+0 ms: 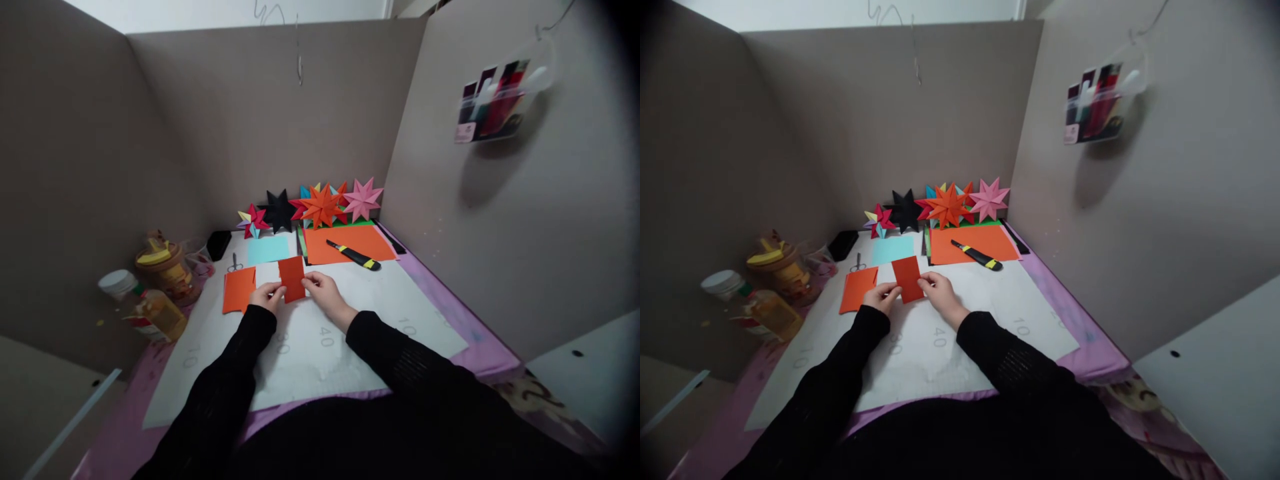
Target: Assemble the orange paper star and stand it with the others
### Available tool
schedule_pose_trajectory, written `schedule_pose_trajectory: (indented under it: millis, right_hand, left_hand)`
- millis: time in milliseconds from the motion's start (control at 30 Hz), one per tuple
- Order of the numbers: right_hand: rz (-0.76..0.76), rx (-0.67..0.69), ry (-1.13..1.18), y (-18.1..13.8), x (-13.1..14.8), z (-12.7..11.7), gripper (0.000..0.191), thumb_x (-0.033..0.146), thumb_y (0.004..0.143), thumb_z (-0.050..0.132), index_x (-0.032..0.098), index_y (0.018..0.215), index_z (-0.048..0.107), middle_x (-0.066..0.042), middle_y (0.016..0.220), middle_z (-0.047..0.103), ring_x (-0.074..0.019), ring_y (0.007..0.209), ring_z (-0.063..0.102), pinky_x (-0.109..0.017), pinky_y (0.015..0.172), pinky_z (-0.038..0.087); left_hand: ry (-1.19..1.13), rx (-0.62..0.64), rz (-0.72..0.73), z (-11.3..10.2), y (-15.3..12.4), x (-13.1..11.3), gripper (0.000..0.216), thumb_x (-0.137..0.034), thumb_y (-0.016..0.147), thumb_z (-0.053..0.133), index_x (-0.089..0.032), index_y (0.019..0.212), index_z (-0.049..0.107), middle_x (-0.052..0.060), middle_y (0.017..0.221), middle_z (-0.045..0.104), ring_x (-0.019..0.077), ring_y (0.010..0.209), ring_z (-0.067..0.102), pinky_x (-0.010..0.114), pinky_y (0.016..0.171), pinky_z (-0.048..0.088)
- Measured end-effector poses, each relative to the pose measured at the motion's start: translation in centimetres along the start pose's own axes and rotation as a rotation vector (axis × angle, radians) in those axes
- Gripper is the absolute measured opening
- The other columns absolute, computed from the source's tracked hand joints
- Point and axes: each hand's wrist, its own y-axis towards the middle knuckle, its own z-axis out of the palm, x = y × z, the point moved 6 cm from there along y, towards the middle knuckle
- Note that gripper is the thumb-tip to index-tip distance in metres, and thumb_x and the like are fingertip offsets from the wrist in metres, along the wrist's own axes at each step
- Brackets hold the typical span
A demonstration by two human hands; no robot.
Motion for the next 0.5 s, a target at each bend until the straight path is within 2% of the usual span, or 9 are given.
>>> schedule_pose_trajectory:
  millis: [233,333,433,500]
  right_hand:
    - [0.005,0.021,0.038,-0.13,0.32,0.22,0.022,0.033,0.075,0.051,0.015,0.078,0.064,-0.004,0.079,0.065,-0.0162,0.073,0.056,-0.027,0.067,0.042]
    - [0.006,0.018,0.070,-0.24,0.62,0.11,0.021,0.034,0.073,0.053,0.015,0.070,0.062,-0.002,0.070,0.062,-0.0146,0.067,0.055,-0.026,0.064,0.041]
    - [0.035,0.050,0.124,-0.33,0.75,0.10,0.019,0.032,0.071,0.055,0.015,0.064,0.060,0.001,0.063,0.058,-0.0121,0.060,0.051,-0.024,0.059,0.039]
    - [0.068,0.069,0.146,-0.38,0.61,0.11,0.018,0.031,0.070,0.056,0.015,0.063,0.060,0.001,0.061,0.057,-0.0110,0.057,0.049,-0.023,0.056,0.038]
  left_hand:
    - [-0.050,0.021,-0.035,0.18,0.06,-0.30,0.025,-0.034,0.069,0.061,-0.013,0.079,0.071,0.007,0.078,0.070,0.0178,0.071,0.061,0.027,0.066,0.047]
    - [-0.134,0.040,-0.120,0.14,-0.17,-0.33,0.028,-0.038,0.066,0.062,-0.014,0.075,0.071,0.004,0.066,0.067,0.0144,0.057,0.057,0.025,0.055,0.044]
    - [-0.259,0.096,-0.242,0.40,-0.51,-0.14,0.031,-0.043,0.062,0.065,-0.013,0.068,0.070,-0.002,0.046,0.055,0.0086,0.039,0.043,0.022,0.040,0.034]
    - [-0.326,0.114,-0.271,0.49,-0.62,-0.11,0.033,-0.044,0.060,0.066,-0.012,0.066,0.069,-0.005,0.042,0.049,0.0066,0.035,0.037,0.021,0.037,0.030]
